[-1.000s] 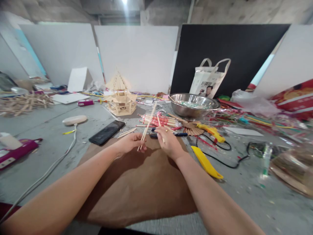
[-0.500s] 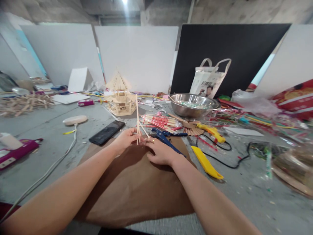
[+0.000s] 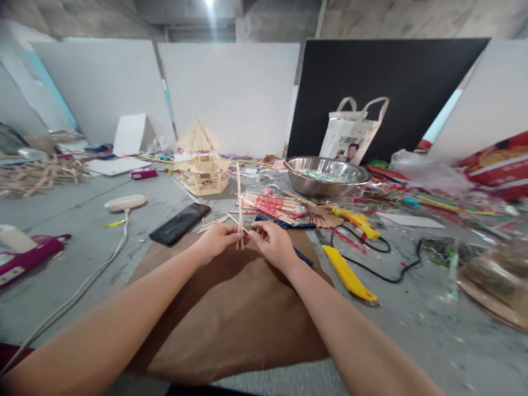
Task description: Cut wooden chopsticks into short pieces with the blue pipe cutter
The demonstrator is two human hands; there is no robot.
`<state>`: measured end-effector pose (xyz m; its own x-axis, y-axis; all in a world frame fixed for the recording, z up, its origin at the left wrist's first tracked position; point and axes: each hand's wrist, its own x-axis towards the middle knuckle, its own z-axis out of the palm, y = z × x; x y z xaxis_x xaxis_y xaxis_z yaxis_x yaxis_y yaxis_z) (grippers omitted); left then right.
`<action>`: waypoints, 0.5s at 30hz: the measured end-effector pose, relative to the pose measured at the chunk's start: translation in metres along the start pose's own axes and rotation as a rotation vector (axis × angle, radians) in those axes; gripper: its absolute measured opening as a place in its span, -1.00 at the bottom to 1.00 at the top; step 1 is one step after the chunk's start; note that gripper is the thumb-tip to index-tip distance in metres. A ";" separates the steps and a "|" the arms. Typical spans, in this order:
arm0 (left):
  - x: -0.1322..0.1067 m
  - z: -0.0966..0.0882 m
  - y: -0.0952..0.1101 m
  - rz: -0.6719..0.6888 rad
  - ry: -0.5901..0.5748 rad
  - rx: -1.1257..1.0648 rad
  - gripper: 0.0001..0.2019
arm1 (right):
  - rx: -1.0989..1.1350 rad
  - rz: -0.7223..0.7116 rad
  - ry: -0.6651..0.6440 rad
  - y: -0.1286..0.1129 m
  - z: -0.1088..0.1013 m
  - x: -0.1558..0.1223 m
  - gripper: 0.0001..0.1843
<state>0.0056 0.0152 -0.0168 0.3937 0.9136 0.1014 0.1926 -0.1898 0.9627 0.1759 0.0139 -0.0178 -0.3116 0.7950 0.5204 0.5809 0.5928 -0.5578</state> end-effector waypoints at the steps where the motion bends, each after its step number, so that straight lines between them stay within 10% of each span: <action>1: 0.000 0.001 0.000 0.009 -0.017 -0.001 -0.74 | 0.072 0.046 0.018 -0.001 0.000 0.000 -0.67; 15: -0.004 0.012 0.002 0.095 -0.136 0.067 -0.77 | 0.538 0.250 -0.143 -0.019 -0.001 0.001 -0.81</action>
<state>0.0154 0.0062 -0.0182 0.5303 0.8341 0.1515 0.2068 -0.3006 0.9311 0.1653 0.0031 -0.0062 -0.3341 0.9058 0.2604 0.1997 0.3380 -0.9197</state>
